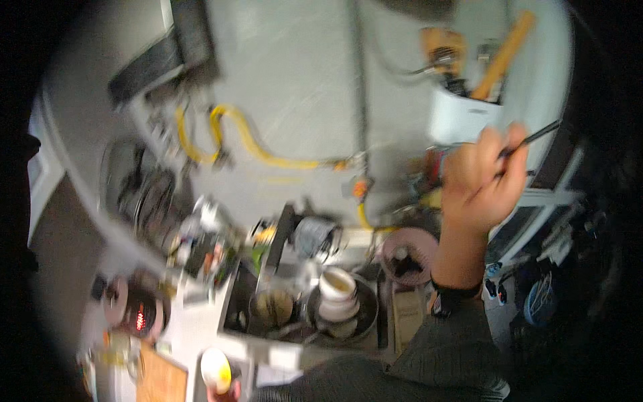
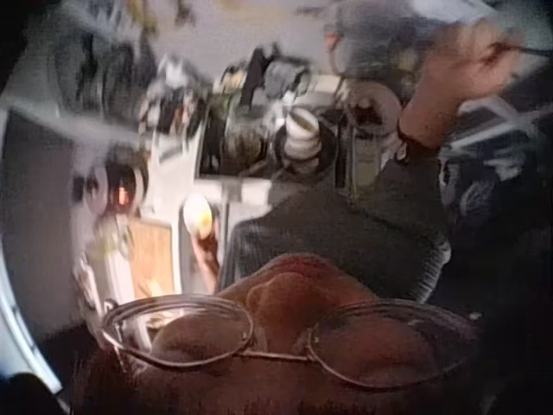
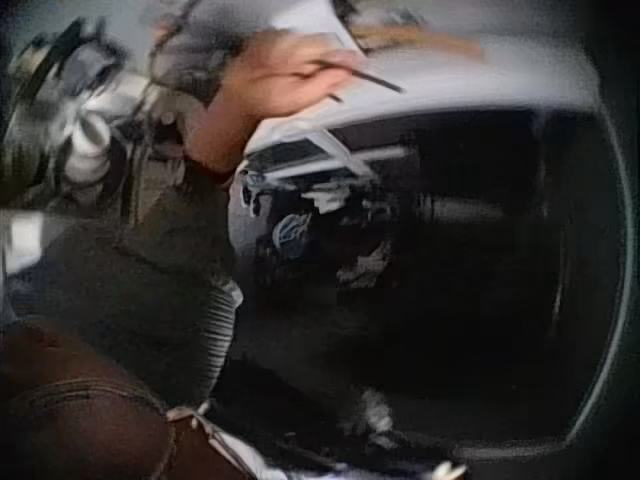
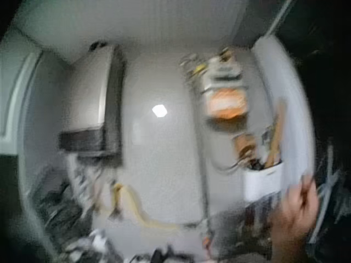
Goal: The person cracks an egg into a bowl, discards the shell, and whisks the egg with chopsticks. They then add a powdered ingredient and a spoonful of red paste, continuing to whisk the mixture.
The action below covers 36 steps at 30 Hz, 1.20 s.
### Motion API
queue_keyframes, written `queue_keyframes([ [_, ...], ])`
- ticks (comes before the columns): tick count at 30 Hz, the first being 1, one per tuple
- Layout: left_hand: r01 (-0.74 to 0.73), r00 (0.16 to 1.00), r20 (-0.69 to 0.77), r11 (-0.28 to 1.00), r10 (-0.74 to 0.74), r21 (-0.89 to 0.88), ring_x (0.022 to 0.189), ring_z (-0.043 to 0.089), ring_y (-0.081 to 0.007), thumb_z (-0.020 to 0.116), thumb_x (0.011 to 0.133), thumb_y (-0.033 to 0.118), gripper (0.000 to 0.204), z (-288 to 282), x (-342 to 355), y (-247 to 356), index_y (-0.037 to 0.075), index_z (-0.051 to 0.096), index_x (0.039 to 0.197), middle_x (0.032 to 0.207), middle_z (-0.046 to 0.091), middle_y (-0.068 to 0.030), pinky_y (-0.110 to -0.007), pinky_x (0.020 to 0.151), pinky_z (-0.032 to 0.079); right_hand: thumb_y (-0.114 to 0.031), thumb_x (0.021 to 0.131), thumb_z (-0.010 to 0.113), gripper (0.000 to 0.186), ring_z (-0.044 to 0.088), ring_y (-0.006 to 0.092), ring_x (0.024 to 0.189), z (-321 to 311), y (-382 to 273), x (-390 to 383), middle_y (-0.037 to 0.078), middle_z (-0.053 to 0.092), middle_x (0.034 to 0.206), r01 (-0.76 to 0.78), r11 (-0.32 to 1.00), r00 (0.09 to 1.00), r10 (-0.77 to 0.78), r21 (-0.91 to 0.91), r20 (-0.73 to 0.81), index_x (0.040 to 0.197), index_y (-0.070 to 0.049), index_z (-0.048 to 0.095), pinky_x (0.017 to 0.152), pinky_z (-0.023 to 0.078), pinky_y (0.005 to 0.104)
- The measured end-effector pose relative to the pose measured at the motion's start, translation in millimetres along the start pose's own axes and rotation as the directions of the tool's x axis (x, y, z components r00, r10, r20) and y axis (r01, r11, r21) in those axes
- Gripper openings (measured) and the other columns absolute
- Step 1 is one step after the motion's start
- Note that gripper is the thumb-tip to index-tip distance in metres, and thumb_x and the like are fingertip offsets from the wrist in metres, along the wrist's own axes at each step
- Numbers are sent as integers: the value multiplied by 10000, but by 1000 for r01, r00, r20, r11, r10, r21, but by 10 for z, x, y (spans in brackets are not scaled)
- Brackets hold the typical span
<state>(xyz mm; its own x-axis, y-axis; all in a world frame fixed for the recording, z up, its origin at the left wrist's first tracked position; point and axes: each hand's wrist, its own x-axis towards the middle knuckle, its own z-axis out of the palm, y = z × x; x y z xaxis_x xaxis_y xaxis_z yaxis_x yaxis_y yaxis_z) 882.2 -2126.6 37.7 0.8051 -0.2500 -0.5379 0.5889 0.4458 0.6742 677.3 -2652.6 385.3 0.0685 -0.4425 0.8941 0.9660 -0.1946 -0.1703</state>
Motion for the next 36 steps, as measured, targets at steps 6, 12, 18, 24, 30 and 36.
queue_keyframes([
  [6,83,981,187,989,-60,-119,1115,536,-384,579,812,284,603,-461,107,22,10,406,1321,1266,526,-172,-483,986,432,-317,967,444,192,297,67,456,672,1665,-2151,-62,340,570,-868,231,331,929,440,165,935,-148,531,416,268,233],
  [12,6,996,92,970,17,-241,1087,556,-418,577,839,277,578,-1042,-274,149,-7,407,1312,1250,529,-194,-411,859,538,-189,960,444,121,437,130,601,1622,1647,-3952,-3,420,648,-803,-476,-274,829,359,488,997,-88,498,607,397,298],
  [18,-106,993,-71,967,92,-230,1062,577,-390,597,818,277,598,-1980,-703,475,-10,411,1308,1225,544,-195,-407,860,542,-135,936,468,210,600,151,687,2719,1479,-4696,53,583,787,-827,-356,-547,335,-435,767,1078,15,506,662,483,269],
  [24,-263,958,-185,923,217,-280,1127,550,-292,579,855,234,511,-3026,-1174,833,21,430,1295,1253,535,-143,-409,893,524,-216,889,545,352,519,144,576,4081,1733,-5042,77,543,768,-569,159,-679,463,-807,570,1220,-100,516,553,462,312],
  [30,-419,890,-277,889,361,-186,1118,545,-206,539,864,154,519,-3835,-1574,1076,94,330,1335,1264,494,-87,-358,873,522,-107,856,526,503,591,306,921,5335,1637,-5476,191,605,1032,-416,553,-701,310,-722,642,1346,-109,412,791,458,380],
  [36,-473,826,-445,854,345,-215,1051,572,-176,535,859,127,503,-4432,-1899,1014,83,338,1321,1208,509,-82,-331,830,544,-18,754,540,288,586,303,920,6215,1458,-5695,147,595,950,-390,758,-527,282,-523,802,1026,-40,633,801,475,353],
])
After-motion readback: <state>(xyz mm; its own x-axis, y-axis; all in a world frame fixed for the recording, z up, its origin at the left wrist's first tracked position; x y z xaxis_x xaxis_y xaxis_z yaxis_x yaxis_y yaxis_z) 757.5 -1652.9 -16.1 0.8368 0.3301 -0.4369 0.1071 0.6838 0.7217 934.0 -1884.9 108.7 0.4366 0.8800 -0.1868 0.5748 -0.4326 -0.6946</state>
